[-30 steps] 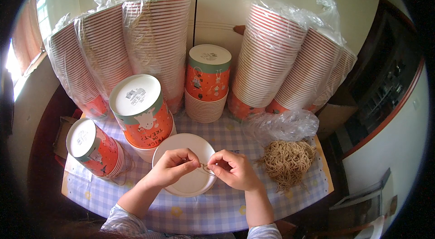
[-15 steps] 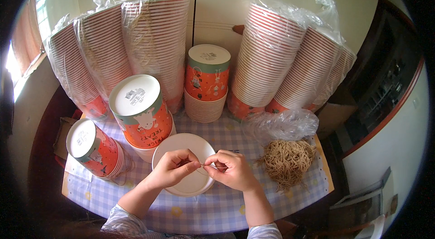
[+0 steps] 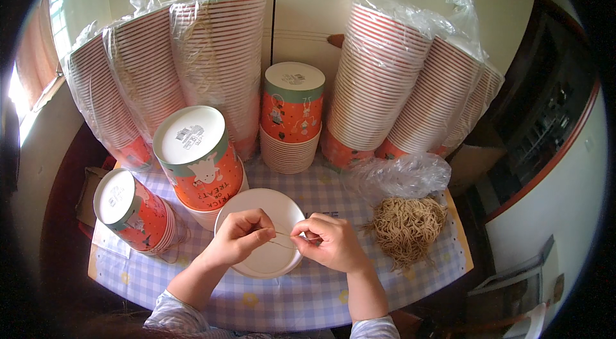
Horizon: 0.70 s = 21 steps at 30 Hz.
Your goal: Attach plastic handles to the sides of paper buckets by threading them through pre-drilled holes.
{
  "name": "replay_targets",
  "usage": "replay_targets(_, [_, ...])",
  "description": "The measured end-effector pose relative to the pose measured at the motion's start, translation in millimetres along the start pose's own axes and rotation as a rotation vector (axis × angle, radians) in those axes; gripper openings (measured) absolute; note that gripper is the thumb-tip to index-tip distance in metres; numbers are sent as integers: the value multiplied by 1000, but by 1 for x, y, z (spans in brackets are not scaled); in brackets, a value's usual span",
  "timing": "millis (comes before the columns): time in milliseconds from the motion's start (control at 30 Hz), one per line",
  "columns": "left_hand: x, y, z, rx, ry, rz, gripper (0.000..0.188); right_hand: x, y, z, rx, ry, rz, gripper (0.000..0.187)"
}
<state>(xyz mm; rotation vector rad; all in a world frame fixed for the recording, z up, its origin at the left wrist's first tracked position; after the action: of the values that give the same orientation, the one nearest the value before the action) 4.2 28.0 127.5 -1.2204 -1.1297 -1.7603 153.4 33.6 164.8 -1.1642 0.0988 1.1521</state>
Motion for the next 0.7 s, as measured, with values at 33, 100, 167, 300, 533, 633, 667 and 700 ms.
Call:
replay_targets(33, [1, 0, 0, 1, -5, -24, 11, 1, 0, -1, 5, 3, 16, 10])
replay_targets(100, [3, 0, 0, 2, -10, -49, 11, 3, 0, -1, 10, 7, 32, 10])
replay_targets(167, [6, -1, 0, 9, -11, -79, 10, 1, -4, 0, 60, -69, 34, 10])
replay_targets(300, [4, -3, -1, 1, 0, -52, 9, -1, -5, 1, 83, -77, 60, 9])
replay_targets(533, [2, -3, -2, 4, 0, -149, 8, -4, -5, 0, 119, -37, 6, 5])
replay_targets(633, [-2, -4, -2, -5, -18, -178, 8, -3, -6, -2, 131, -30, 7, 5])
replay_targets(667, [-4, -4, -3, -9, -45, -178, 8, -2, -6, -2, 124, -26, -6, 6])
replay_targets(700, [-4, -3, -2, -10, -45, -178, 8, -2, -7, -2, 124, -25, -7, 6])
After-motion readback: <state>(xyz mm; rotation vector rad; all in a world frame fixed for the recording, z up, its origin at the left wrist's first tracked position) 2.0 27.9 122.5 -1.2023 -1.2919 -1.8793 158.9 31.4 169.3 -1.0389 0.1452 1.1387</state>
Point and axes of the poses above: each hand's wrist, its own z-axis towards the middle knuckle, its own y-axis out of the palm, x = y × z, the point moved 6 cm from there along z, towards the middle knuckle, and after that the axes turned 12 degrees about -z, right-handed, at the moved point
